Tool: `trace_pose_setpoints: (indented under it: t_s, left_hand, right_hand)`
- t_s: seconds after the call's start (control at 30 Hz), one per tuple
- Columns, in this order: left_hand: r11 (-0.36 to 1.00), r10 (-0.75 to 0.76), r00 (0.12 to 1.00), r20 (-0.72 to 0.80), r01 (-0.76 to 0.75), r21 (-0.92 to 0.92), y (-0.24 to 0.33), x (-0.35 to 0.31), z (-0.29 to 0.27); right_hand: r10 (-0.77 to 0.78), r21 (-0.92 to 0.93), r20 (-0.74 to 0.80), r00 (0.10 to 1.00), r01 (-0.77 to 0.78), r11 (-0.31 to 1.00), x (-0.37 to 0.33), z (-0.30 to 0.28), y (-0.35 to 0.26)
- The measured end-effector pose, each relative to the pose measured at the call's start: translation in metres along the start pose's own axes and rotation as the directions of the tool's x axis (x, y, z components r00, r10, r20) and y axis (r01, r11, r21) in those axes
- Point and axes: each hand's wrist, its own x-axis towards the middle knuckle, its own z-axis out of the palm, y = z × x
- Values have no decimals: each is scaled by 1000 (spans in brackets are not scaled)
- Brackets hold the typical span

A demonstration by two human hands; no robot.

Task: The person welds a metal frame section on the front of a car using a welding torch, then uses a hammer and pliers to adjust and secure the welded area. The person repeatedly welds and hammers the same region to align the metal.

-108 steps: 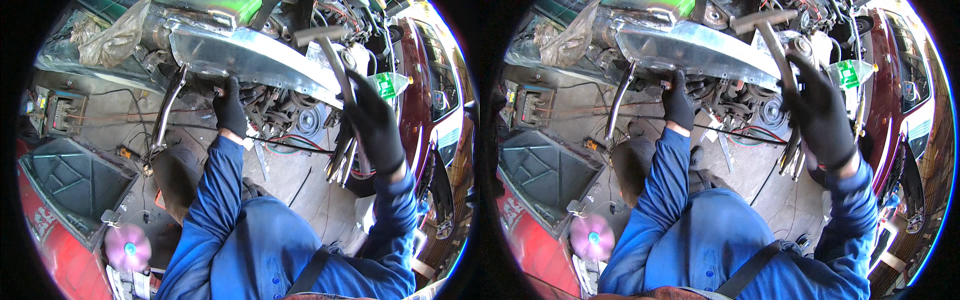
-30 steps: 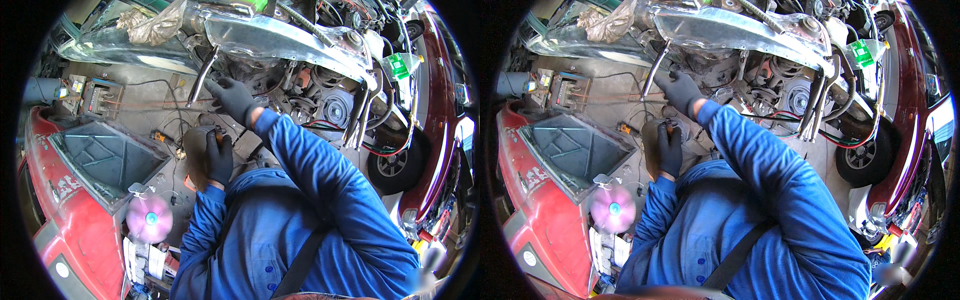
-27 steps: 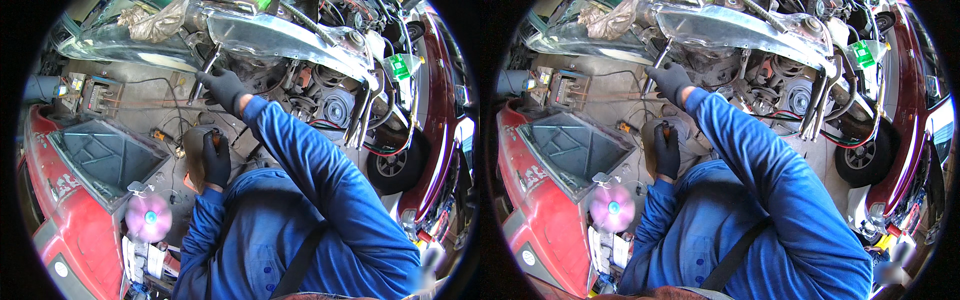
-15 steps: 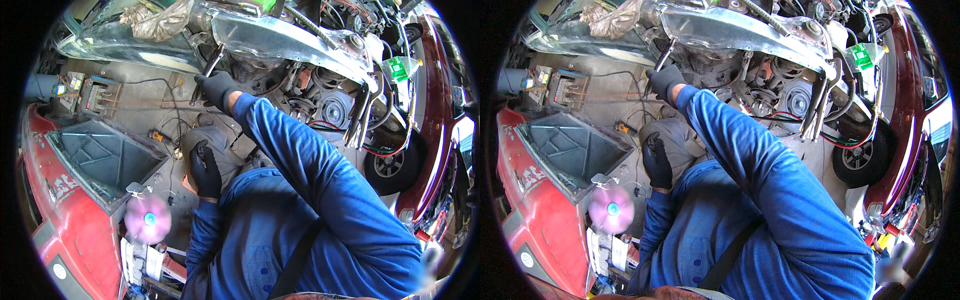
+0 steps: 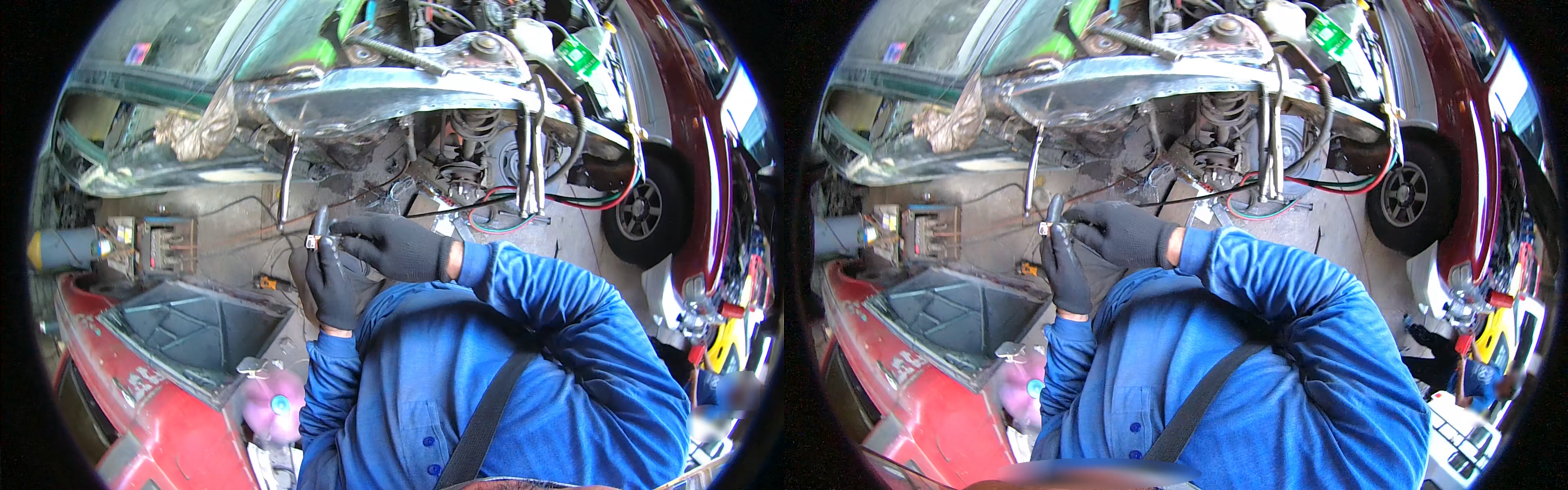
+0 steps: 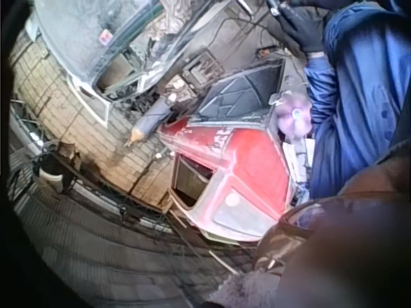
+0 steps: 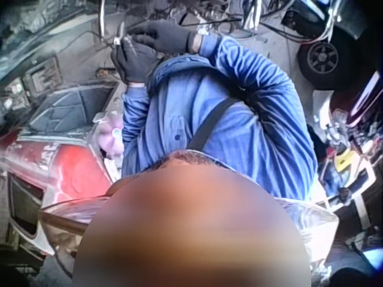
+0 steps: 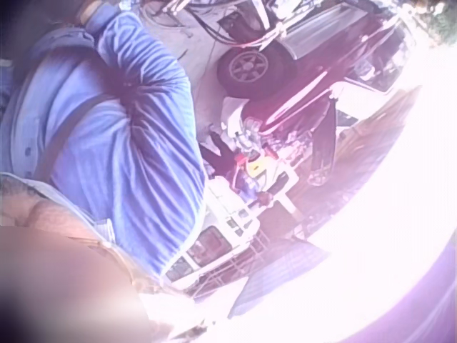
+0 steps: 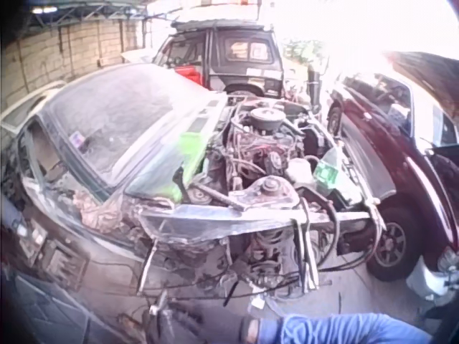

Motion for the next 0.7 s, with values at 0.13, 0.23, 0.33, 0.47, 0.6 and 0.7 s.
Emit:
trace_pose_setpoints:
  t_s: [0.13, 0.23, 0.33, 0.47, 0.6, 0.7]
  left_hand:
    - [988, -69, 973, 220, 96, -117, 3, 16, 40]
    - [970, -25, 918, 396, 119, -213, 19, 20, 67]
    - [887, 85, 916, 393, 110, -449, 39, 25, 102]
    - [637, -126, 969, 212, 243, -731, 48, 75, 151]
    - [446, -428, 892, 146, 349, -824, 27, 154, 197]
    - [467, -522, 852, 43, 327, -822, 9, 199, 217]
  right_hand:
    - [-13, -43, -104, 994, 8, 999, -23, -30, -5]
    - [16, -36, -239, 971, -26, 999, -40, -53, -9]
    - [43, -94, -351, 935, -81, 992, -58, -72, -16]
    - [125, 32, -563, 817, -130, 991, -83, -94, -24]
    - [48, -39, -706, 707, -106, 994, -99, -121, -25]
    - [41, -105, -719, 694, -167, 980, -106, -138, -32]
